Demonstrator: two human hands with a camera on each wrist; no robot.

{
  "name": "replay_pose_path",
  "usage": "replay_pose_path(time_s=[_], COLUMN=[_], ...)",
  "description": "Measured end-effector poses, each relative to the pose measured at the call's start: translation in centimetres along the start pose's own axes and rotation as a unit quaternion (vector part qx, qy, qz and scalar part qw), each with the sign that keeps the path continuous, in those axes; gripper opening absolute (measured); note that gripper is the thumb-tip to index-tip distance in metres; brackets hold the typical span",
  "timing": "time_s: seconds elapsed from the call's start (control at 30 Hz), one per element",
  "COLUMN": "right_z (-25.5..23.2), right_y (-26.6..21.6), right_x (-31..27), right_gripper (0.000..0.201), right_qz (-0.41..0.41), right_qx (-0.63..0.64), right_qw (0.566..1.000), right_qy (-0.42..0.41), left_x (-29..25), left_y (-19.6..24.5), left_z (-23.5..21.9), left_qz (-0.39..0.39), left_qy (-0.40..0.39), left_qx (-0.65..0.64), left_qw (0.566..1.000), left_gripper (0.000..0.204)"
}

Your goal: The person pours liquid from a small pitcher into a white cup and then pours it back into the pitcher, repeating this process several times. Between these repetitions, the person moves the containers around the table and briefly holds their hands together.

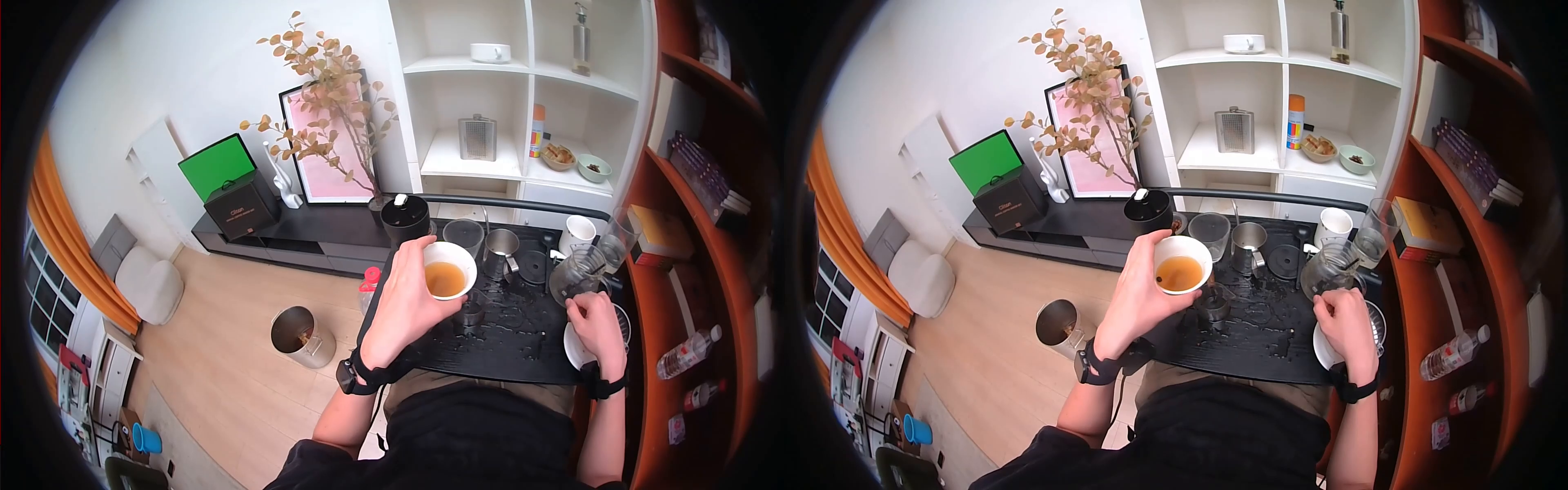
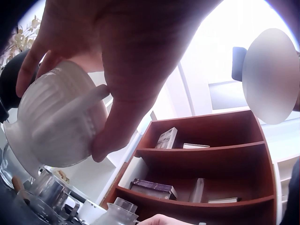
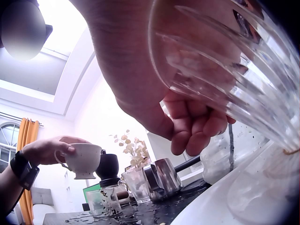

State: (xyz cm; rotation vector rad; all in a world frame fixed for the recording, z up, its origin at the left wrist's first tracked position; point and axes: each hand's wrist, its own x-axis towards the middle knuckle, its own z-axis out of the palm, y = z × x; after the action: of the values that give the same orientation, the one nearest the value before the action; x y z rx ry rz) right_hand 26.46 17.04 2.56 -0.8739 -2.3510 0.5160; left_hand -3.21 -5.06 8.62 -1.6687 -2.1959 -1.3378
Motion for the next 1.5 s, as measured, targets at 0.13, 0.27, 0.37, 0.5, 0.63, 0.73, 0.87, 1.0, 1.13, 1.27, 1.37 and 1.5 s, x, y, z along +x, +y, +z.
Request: replay_pose_path(time_s=[0.13,0.27,0.37,0.5,0.63,0.73,0.87,1.0,1.13,1.27,1.37,1.5], right_z=[0.0,-0.4,-0.3,-0.2,-0.1,-0.1,0.0,-0.1,-0.3,-0.2,-0.1,-0.3], right_y=[0.0,-0.7,-0.7,-0.6,-0.5,-0.3,-0.2,-0.3,-0.4,-0.4,-0.2,-0.4], right_x=[0.0,-0.1,-0.1,-0.1,-0.3,-0.4,-0.5,-0.4,-0.3,-0.4,-0.4,-0.3], right_gripper=[0.035,0.034,0.034,0.035,0.035,0.035,0.034,0.034,0.034,0.034,0.034,0.035], right_qz=[0.0,-0.011,-0.013,-0.011,-0.025,-0.023,-0.016,-0.021,-0.02,-0.022,-0.018,-0.008], right_qx=[0.0,-0.014,-0.014,-0.019,-0.011,-0.014,-0.015,-0.003,0.002,0.006,0.007,0.008], right_qw=[1.0,1.0,1.0,1.0,0.999,0.999,0.999,0.999,1.0,0.999,1.0,1.0], right_qy=[-0.003,0.001,0.01,0.013,0.026,0.028,0.03,0.037,0.017,0.022,0.021,0.019], left_x=[-0.3,-0.7,-1.0,-1.3,-1.3,-1.3,-1.2,-1.2,-1.2,-1.1,-1.1,-1.1], left_y=[-1.0,-1.5,-1.4,-1.7,-2.0,-1.8,-1.6,-1.3,-1.2,-0.5,-0.1,0.3], left_z=[0.2,0.6,0.7,1.3,2.1,2.6,3.0,3.3,3.7,3.7,3.6,3.7], left_qz=[0.011,0.019,0.013,0.009,0.023,0.053,0.048,0.058,0.069,0.073,0.076,0.073], left_qy=[-0.004,-0.015,-0.026,-0.028,-0.016,0.001,-0.013,-0.014,-0.003,-0.013,-0.022,-0.051], left_qx=[0.014,0.027,0.038,0.068,0.102,0.138,0.162,0.186,0.216,0.236,0.248,0.268], left_qw=[1.0,0.999,0.999,0.997,0.994,0.989,0.986,0.981,0.974,0.969,0.966,0.959], left_gripper=[0.099,0.099,0.099,0.1,0.102,0.103,0.105,0.106,0.106,0.106,0.107,0.107])
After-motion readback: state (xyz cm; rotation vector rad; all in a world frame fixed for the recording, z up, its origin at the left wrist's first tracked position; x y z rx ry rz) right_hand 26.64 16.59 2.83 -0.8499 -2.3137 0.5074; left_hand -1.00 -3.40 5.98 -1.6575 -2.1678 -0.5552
